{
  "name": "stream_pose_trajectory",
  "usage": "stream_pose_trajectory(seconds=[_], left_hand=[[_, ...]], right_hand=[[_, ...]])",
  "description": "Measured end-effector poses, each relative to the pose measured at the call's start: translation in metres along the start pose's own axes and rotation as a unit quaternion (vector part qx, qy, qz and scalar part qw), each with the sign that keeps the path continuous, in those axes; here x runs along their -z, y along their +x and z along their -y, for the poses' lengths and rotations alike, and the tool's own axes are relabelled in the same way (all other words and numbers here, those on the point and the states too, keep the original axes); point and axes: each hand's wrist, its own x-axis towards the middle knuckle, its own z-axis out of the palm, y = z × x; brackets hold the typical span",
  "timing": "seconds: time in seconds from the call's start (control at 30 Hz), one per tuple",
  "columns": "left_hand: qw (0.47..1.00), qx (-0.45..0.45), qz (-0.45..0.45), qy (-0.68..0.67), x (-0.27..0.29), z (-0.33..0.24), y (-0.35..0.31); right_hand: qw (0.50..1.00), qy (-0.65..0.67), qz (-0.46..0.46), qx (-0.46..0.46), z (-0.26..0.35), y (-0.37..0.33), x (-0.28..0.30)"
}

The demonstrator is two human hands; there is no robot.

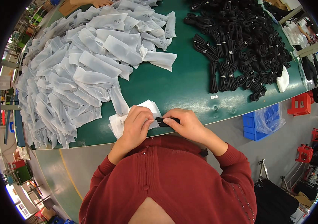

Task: The person packs cables by picking up bundled cables one by one, inserting each cable into a plastic packaging sleeve by hand, and placing the packaged cables onto a pile on the table.

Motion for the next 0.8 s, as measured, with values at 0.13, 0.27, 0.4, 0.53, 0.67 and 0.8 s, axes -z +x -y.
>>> stream_pose_trajectory(seconds=[0.13,0.27,0.4,0.53,0.67,0.8], left_hand=[[0.999,0.037,-0.008,-0.032,0.003,0.001,0.004],[0.995,0.082,-0.008,-0.064,0.009,-0.001,0.013],[0.965,0.154,0.0,-0.214,0.019,0.005,0.026],[0.905,0.203,-0.019,-0.373,0.04,0.006,0.047],[0.922,0.21,-0.099,-0.31,0.063,0.019,0.07],[0.909,0.169,-0.314,-0.217,0.115,0.073,0.098]], right_hand=[[0.981,-0.15,-0.033,0.119,0.015,0.006,0.0],[0.977,-0.117,-0.057,0.166,0.014,0.015,-0.005],[0.97,0.012,-0.163,0.181,0.013,0.023,-0.015],[0.953,0.032,-0.192,0.23,0.025,0.032,-0.003],[0.928,-0.172,-0.243,0.223,0.027,0.035,0.028],[0.835,-0.383,-0.395,0.011,-0.013,0.035,0.074]])
